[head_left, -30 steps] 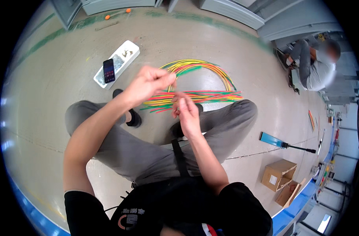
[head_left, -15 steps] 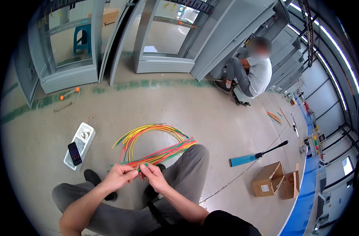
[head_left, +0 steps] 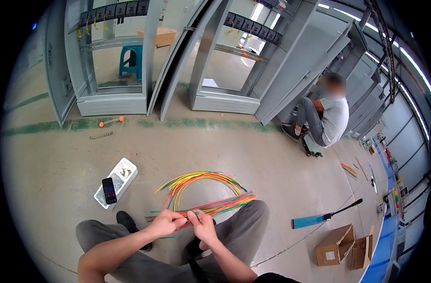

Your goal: The person sits on the floor and sorts a bundle of multi-colored wires by color, separating them into distinct groups. They handle the wires by hand, picking up individual strands and placing them into organized piles.

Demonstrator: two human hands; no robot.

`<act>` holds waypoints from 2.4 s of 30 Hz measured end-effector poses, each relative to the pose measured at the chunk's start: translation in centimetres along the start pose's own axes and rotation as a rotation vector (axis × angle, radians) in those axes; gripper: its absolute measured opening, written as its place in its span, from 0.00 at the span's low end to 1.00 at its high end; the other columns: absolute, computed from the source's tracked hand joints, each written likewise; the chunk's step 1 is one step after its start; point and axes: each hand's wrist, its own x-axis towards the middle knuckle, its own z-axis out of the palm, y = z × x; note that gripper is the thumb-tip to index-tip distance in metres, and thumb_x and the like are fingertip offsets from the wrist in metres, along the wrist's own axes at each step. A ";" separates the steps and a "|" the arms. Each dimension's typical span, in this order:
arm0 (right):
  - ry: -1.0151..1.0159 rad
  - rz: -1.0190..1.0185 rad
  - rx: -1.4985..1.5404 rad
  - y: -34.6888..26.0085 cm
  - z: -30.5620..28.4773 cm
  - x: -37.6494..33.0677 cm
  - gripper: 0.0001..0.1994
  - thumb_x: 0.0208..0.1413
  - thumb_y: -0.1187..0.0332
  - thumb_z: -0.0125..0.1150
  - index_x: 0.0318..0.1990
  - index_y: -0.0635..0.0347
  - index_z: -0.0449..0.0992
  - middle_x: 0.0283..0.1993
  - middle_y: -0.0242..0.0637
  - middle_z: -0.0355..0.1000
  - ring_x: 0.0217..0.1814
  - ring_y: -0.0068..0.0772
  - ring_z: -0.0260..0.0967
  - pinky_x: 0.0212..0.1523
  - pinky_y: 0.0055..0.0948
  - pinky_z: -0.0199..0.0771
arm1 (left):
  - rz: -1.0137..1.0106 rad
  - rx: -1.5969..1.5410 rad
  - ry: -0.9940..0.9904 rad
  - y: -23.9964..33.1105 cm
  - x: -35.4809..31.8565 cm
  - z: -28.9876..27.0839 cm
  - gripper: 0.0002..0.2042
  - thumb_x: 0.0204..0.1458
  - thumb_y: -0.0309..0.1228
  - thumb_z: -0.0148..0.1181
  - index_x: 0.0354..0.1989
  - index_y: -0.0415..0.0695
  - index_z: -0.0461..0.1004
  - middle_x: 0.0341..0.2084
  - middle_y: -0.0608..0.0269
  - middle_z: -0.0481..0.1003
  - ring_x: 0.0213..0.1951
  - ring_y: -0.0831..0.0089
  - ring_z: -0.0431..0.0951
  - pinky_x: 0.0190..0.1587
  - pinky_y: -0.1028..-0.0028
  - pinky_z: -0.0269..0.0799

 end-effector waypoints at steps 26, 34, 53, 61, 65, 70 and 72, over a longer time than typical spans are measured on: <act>-0.084 0.134 0.855 3.7 -2.0 1.0 0.22 0.64 0.52 0.44 0.36 0.66 0.71 0.23 0.32 0.64 0.26 0.24 0.60 0.30 0.22 0.61 | 0.046 0.150 -0.009 -0.3 -0.2 -0.5 0.12 0.57 0.36 0.57 0.39 0.39 0.79 0.22 0.72 0.74 0.26 0.85 0.68 0.30 0.79 0.67; 0.077 0.278 1.559 8.3 -4.7 2.9 0.21 0.64 0.53 0.43 0.32 0.64 0.69 0.21 0.37 0.62 0.23 0.30 0.56 0.28 0.30 0.58 | -0.008 0.100 -0.080 0.4 -0.2 -1.0 0.14 0.57 0.40 0.56 0.38 0.42 0.80 0.17 0.77 0.67 0.20 0.87 0.60 0.23 0.81 0.55; 0.229 -0.131 0.477 9.5 -5.6 1.6 0.10 0.59 0.64 0.57 0.34 0.64 0.76 0.25 0.25 0.69 0.25 0.16 0.61 0.29 0.19 0.63 | -0.127 0.383 0.047 -1.2 1.7 2.1 0.14 0.56 0.38 0.58 0.39 0.39 0.79 0.23 0.68 0.77 0.26 0.81 0.71 0.31 0.76 0.68; -0.043 0.231 0.860 8.5 -4.1 2.6 0.17 0.64 0.56 0.47 0.36 0.62 0.70 0.23 0.32 0.65 0.24 0.23 0.60 0.27 0.23 0.61 | 0.030 0.307 0.034 -1.8 1.0 1.1 0.13 0.55 0.37 0.58 0.40 0.40 0.79 0.26 0.63 0.79 0.29 0.81 0.73 0.35 0.75 0.71; -0.186 0.213 0.912 7.8 -4.7 2.8 0.20 0.64 0.53 0.44 0.34 0.63 0.70 0.23 0.32 0.66 0.25 0.24 0.61 0.28 0.23 0.62 | -0.006 0.251 -0.041 0.5 1.2 1.8 0.11 0.55 0.35 0.58 0.39 0.41 0.79 0.26 0.65 0.79 0.30 0.83 0.73 0.36 0.76 0.71; -0.170 0.117 0.779 6.5 -4.8 3.1 0.21 0.64 0.52 0.44 0.35 0.63 0.71 0.24 0.31 0.67 0.25 0.22 0.62 0.30 0.22 0.64 | 0.120 0.262 0.058 -1.5 1.0 0.8 0.11 0.55 0.34 0.58 0.36 0.38 0.79 0.21 0.68 0.77 0.24 0.82 0.71 0.29 0.77 0.69; -0.073 0.077 0.839 7.4 -5.1 4.0 0.21 0.64 0.52 0.45 0.35 0.62 0.72 0.23 0.29 0.66 0.25 0.20 0.61 0.30 0.21 0.64 | 0.133 0.241 0.010 -1.7 1.4 -0.9 0.11 0.55 0.33 0.58 0.37 0.37 0.79 0.18 0.73 0.71 0.21 0.85 0.64 0.23 0.80 0.60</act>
